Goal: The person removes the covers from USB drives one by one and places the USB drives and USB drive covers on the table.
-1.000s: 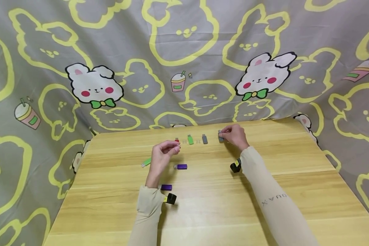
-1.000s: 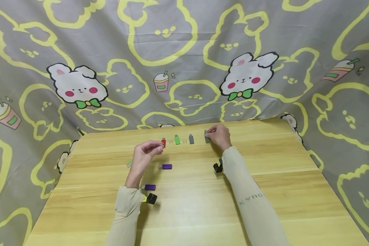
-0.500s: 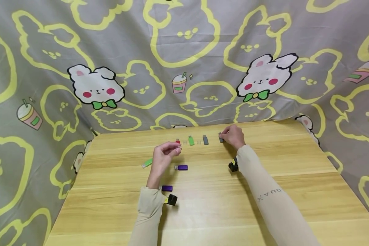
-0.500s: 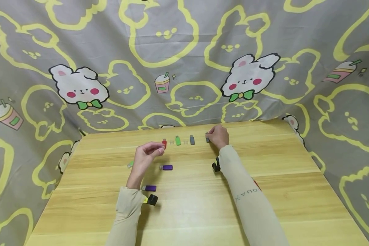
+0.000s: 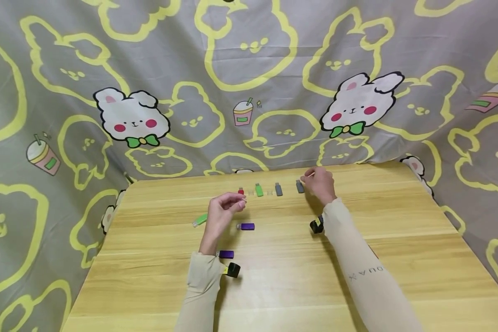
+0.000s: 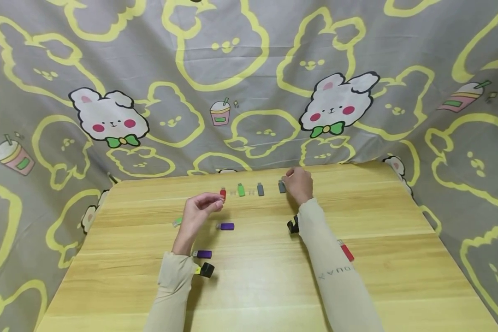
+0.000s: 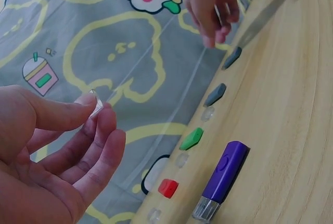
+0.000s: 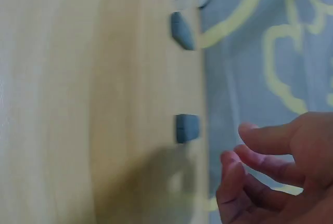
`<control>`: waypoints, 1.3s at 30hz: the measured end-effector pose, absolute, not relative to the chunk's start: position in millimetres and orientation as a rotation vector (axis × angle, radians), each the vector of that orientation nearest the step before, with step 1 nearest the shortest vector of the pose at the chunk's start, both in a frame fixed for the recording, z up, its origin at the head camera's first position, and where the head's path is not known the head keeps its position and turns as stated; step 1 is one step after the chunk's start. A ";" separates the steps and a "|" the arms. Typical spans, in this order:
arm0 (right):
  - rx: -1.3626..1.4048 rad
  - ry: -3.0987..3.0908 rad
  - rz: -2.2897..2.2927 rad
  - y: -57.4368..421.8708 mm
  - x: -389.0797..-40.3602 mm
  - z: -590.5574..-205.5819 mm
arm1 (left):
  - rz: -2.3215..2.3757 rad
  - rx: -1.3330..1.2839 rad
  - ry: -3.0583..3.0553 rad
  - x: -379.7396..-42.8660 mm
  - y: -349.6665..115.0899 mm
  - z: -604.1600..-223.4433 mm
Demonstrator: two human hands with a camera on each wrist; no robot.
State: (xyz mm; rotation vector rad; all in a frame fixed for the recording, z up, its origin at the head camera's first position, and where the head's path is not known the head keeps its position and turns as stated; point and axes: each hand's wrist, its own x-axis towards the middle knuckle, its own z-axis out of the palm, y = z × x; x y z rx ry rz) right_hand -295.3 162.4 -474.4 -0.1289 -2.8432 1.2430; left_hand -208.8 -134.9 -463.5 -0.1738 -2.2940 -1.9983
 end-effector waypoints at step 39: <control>0.045 -2.628 1.452 216.2 -200.3 -473.0 | -1.572 -0.328 -2.743 -268.5 -37.2 -457.0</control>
